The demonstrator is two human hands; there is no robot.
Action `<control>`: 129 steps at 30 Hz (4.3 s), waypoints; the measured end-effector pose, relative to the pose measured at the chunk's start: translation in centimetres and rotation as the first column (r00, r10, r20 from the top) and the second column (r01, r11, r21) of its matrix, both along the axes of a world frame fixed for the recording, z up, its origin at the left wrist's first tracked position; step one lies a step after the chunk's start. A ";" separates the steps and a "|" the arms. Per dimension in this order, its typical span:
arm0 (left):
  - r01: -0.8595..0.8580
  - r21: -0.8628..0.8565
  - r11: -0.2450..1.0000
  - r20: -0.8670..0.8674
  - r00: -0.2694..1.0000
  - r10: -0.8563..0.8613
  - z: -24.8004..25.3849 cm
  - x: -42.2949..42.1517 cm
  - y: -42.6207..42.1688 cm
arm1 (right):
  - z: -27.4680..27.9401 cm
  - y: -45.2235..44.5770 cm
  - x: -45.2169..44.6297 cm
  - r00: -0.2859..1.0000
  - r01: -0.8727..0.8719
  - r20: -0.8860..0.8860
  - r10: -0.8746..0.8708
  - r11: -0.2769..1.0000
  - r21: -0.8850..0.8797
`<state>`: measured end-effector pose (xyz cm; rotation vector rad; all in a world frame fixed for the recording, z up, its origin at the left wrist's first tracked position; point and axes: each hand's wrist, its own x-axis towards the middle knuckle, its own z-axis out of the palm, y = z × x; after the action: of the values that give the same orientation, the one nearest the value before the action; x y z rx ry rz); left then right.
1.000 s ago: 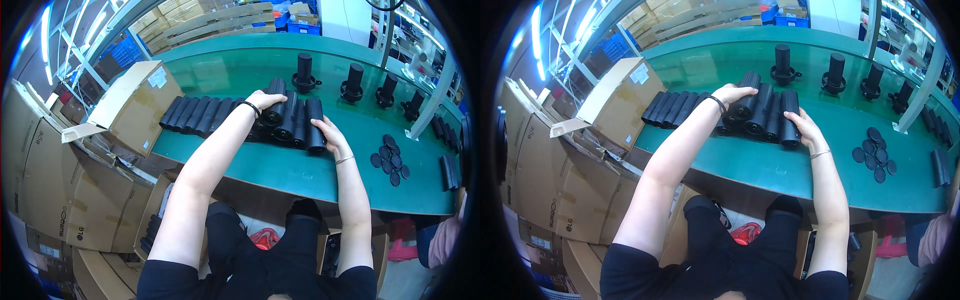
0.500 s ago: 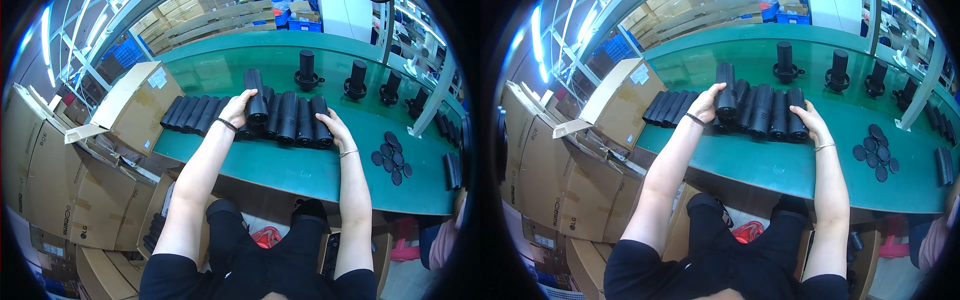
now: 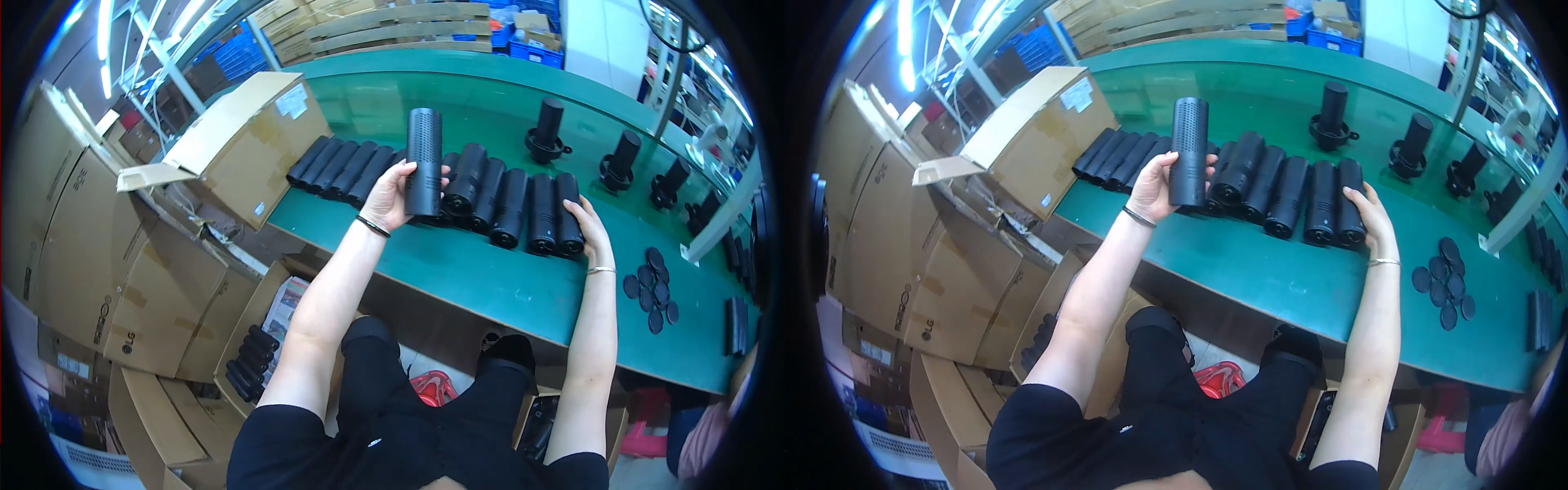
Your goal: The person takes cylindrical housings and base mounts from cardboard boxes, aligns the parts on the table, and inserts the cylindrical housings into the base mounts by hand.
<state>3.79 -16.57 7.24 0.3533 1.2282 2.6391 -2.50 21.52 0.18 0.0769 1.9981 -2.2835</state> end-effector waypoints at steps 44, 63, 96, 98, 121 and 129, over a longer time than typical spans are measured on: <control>-0.174 -0.485 -0.857 -0.790 0.508 0.344 -1.0 -10.4 -20.5 | 0.9 -1.3 0.6 0.999 0.049 -0.015 -0.048 0.999 0.021; -0.295 -0.864 0.407 -0.242 0.954 0.179 0.6 -6.1 2.1 | 1.2 -1.4 0.8 0.999 0.042 -0.004 -0.042 0.996 0.074; -0.672 -0.697 -0.250 -0.454 0.683 -0.572 -3.0 -2.0 9.2 | 1.6 -2.9 1.7 0.998 0.008 -0.057 -0.007 1.000 0.021; -0.656 -0.702 -0.277 -0.439 0.705 -0.557 -2.7 -1.8 8.0 | 1.1 -3.7 1.6 0.999 -0.017 -0.029 0.016 0.998 -0.062; -0.497 -0.686 0.531 -0.650 0.747 -0.140 -1.2 -2.4 13.7 | 0.6 -0.7 -0.1 0.985 -0.114 -0.172 0.025 0.842 -0.527; -0.247 -0.710 0.659 -0.495 0.841 -0.218 -2.3 -2.9 18.9 | 1.6 -3.0 1.5 0.911 -0.330 -0.402 0.093 0.748 -0.576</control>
<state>0.93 2.32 4.94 0.9618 2.3668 1.7757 -1.03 18.51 1.77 -0.6273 1.1223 -2.8054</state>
